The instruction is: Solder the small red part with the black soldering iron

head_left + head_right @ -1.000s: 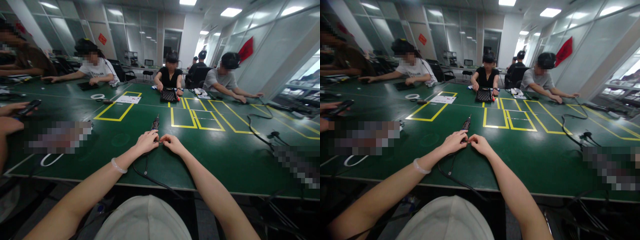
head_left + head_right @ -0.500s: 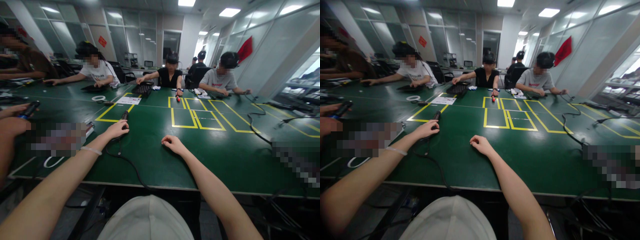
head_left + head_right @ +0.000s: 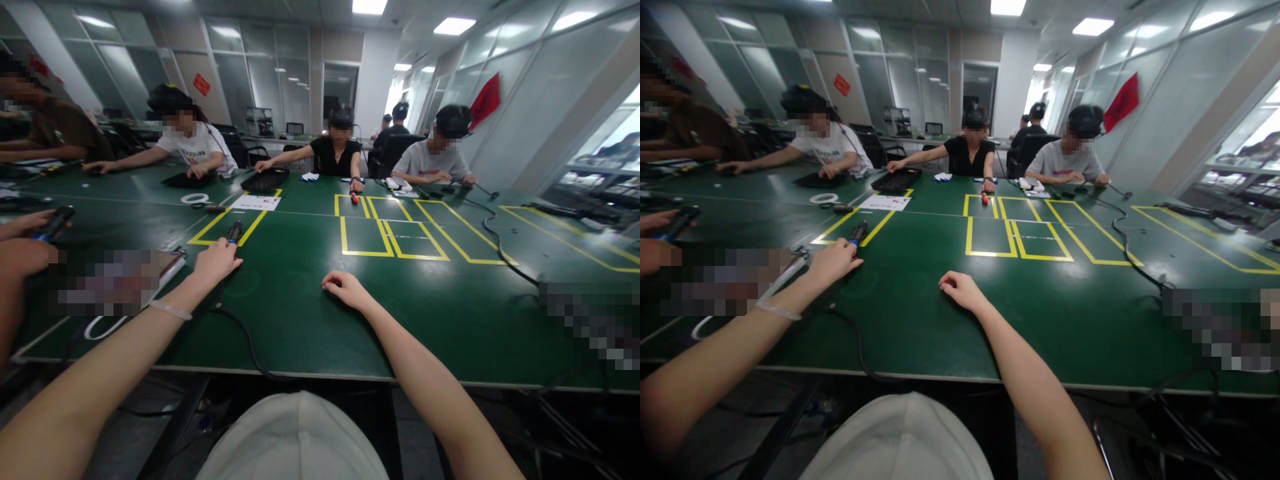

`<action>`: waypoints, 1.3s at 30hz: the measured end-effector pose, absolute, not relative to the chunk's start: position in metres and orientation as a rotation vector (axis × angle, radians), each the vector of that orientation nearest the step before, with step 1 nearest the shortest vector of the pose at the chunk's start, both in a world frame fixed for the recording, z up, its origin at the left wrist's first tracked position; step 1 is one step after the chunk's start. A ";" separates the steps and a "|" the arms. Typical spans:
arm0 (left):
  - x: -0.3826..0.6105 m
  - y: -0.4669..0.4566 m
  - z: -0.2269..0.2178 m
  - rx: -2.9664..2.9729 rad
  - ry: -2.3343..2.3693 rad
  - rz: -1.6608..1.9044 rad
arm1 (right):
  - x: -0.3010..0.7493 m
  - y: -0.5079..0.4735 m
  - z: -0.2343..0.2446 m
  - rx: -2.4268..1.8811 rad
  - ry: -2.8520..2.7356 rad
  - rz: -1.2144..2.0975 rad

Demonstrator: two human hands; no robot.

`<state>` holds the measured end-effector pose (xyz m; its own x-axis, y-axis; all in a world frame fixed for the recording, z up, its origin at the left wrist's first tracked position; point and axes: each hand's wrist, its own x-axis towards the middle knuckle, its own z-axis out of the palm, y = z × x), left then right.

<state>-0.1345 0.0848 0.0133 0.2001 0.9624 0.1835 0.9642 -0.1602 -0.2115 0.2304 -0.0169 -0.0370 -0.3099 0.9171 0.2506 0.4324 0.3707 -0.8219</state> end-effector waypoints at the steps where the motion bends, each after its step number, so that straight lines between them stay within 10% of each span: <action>1: -0.130 0.081 0.013 -2.182 -1.831 -0.013 | 0.230 -0.017 -0.037 -1.170 -1.901 0.834; 12: -0.125 0.088 0.028 -2.122 -2.024 -0.028 | 0.230 -0.014 -0.042 -1.158 -1.902 0.834; 24: 0.006 0.015 -0.003 -3.509 -1.788 -1.221 | 0.230 -0.012 -0.038 -1.112 -1.636 1.119; 39: 0.014 -0.009 -0.007 -3.381 -1.508 -1.053 | 0.223 -0.015 -0.038 -1.072 -1.592 1.288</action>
<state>0.0140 -0.0091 -0.0066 0.5981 0.7835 0.1684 0.4278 -0.4899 0.7596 0.2230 -0.0155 -0.0379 -0.3141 0.9464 0.0755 0.1238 0.1197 -0.9851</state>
